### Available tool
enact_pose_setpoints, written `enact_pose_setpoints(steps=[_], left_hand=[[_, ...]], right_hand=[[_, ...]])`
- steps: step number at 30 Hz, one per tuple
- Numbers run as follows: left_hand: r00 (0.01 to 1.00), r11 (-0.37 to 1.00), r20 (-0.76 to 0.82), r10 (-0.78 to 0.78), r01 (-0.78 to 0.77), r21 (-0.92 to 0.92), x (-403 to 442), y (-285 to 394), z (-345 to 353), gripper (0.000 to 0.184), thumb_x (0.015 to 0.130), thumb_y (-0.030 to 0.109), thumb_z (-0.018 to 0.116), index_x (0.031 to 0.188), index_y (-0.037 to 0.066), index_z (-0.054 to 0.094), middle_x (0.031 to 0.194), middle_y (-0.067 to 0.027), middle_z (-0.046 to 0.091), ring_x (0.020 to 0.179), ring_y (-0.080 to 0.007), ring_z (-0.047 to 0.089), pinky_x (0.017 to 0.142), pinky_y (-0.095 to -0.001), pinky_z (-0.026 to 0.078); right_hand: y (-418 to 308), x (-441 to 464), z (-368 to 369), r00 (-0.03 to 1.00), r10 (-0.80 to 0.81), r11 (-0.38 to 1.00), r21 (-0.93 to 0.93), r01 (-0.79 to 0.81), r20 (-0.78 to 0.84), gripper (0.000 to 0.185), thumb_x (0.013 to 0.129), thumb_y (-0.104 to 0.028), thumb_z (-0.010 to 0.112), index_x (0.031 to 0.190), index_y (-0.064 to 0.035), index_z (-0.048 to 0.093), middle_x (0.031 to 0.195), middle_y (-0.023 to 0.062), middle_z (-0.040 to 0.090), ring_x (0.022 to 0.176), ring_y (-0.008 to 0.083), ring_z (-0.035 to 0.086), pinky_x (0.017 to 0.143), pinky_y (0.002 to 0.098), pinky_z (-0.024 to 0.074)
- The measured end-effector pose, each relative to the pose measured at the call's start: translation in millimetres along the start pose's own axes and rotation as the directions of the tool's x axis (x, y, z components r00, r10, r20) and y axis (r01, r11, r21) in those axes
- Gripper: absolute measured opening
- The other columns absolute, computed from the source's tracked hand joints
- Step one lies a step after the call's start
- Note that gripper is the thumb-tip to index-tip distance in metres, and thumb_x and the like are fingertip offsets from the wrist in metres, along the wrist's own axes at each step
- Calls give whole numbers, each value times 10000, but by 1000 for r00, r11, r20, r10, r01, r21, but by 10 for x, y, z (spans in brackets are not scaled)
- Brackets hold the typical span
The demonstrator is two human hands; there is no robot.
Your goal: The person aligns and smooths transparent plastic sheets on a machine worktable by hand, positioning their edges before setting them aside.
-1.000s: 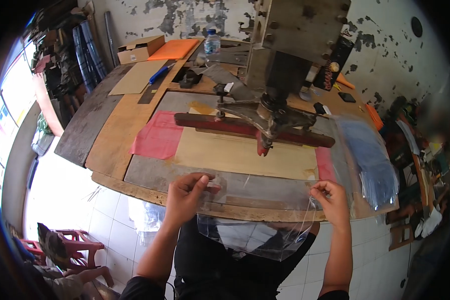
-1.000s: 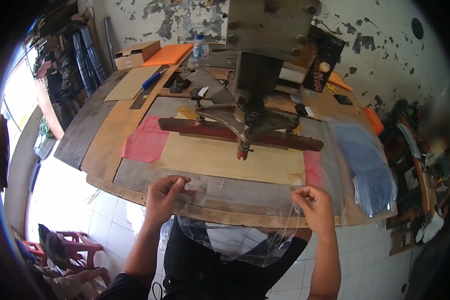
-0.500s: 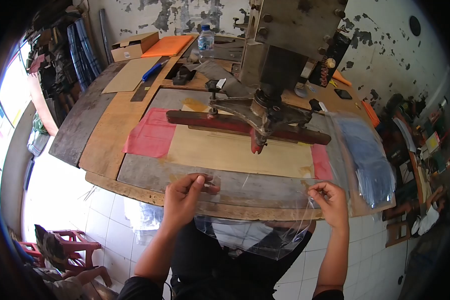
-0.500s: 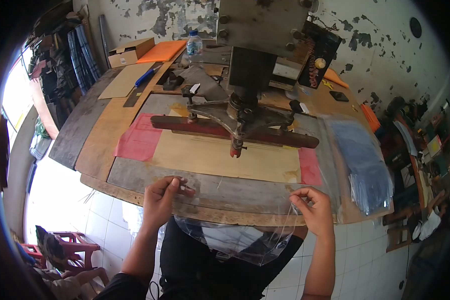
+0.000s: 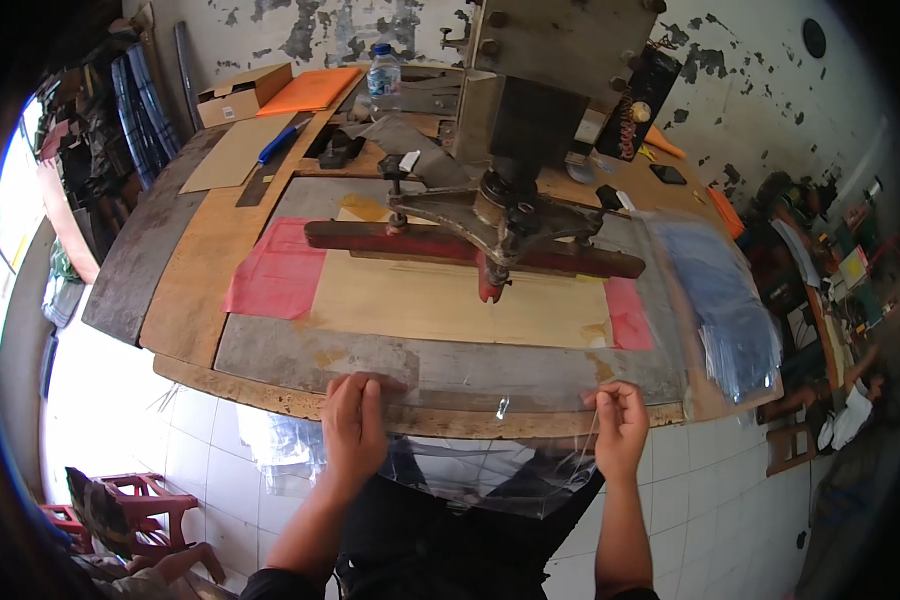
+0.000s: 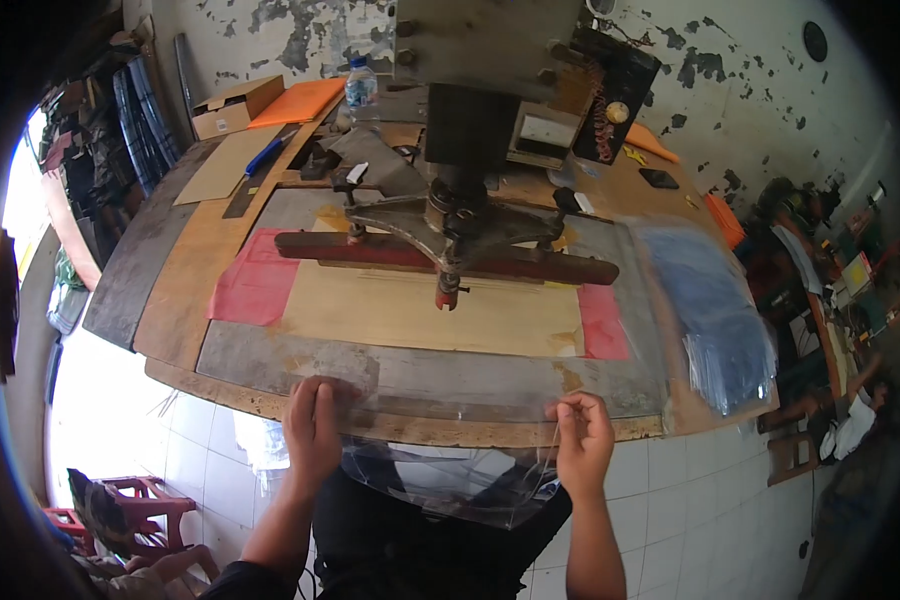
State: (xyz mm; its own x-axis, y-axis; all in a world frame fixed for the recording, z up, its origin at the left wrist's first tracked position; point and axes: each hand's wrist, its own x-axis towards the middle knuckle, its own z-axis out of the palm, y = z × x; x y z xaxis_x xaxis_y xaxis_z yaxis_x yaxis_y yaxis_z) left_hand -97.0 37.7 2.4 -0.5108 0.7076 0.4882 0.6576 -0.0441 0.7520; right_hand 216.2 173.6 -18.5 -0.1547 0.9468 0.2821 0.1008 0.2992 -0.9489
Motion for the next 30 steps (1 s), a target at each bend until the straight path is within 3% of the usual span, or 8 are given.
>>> enact_pose_setpoints(steps=[3, 5, 18, 22, 24, 25, 28, 30], left_hand=[[986, 984, -95, 136, -124, 126, -195, -80, 47, 213, 1065, 49, 480, 967, 36, 669, 928, -86, 760, 822, -305, 707, 908, -431, 475], [977, 980, -121, 175, -161, 120, -303, -165, 81, 201, 1072, 58, 471, 967, 52, 641, 923, -71, 765, 845, -285, 721, 920, -425, 470], [902, 937, -263, 342, -308, 165, -476, -524, 266, 165, 1123, 138, 430, 1042, 105, 569, 870, -4, 797, 957, -231, 768, 1024, -439, 443], [896, 929, -257, 361, -320, 187, -446, -525, 211, 144, 1116, 135, 453, 1062, 99, 582, 851, -10, 787, 913, -222, 760, 1024, -459, 447], [875, 917, -300, 380, -314, 246, -420, -506, 125, 159, 1101, 112, 490, 1006, 77, 613, 802, -22, 758, 812, -248, 736, 926, -423, 498], [874, 917, -302, 381, -313, 248, -361, -405, 70, 159, 1101, 112, 490, 1006, 77, 613, 802, -22, 758, 812, -248, 736, 926, -423, 498], [980, 997, -187, 63, -52, 66, -29, 32, -95, 196, 1085, 109, 546, 948, 29, 661, 730, -55, 711, 675, -263, 688, 743, -392, 527], [983, 983, 34, -179, 181, -42, 284, 216, -155, 205, 1064, 111, 591, 945, -21, 693, 667, -79, 666, 594, -265, 651, 605, -381, 498]], right_hand=[[157, -193, -16, 998, -38, 998, -57, 35, -53, 75, 1065, -91, 635, 1113, -38, 611, 965, 86, 745, 922, 184, 711, 883, 325, 522], [335, -257, -40, 921, -390, 839, -408, 360, 11, 53, 1060, -95, 617, 1100, -79, 585, 952, 71, 764, 906, 224, 739, 904, 370, 470], [581, -160, 60, 651, -749, 518, -501, 693, 126, 123, 1100, -111, 510, 1192, -127, 431, 1058, 85, 812, 1043, 233, 787, 1086, 383, 349], [455, -187, 23, 680, -728, 570, -474, 671, 88, 127, 1129, -154, 485, 1219, -90, 423, 923, 94, 771, 952, 277, 789, 1123, 487, 362], [274, -177, -105, 763, -626, 698, -319, 641, 163, 107, 1125, -108, 474, 1210, -57, 435, 849, 95, 713, 899, 253, 783, 1032, 487, 499], [202, -216, -83, 852, -518, 829, -201, 522, 77, 93, 1122, -90, 475, 1192, -30, 468, 834, 88, 660, 789, 186, 730, 838, 403, 598], [-411, 1, -128, 991, -128, 970, -205, 131, 28, 119, 1085, -107, 613, 1115, 4, 584, 865, 40, 636, 676, 105, 592, 709, 288, 543], [-581, 313, -83, 995, -87, 963, -251, 95, 42, 144, 1055, -117, 661, 1086, 19, 626, 848, 60, 669, 691, 134, 633, 703, 286, 541]])
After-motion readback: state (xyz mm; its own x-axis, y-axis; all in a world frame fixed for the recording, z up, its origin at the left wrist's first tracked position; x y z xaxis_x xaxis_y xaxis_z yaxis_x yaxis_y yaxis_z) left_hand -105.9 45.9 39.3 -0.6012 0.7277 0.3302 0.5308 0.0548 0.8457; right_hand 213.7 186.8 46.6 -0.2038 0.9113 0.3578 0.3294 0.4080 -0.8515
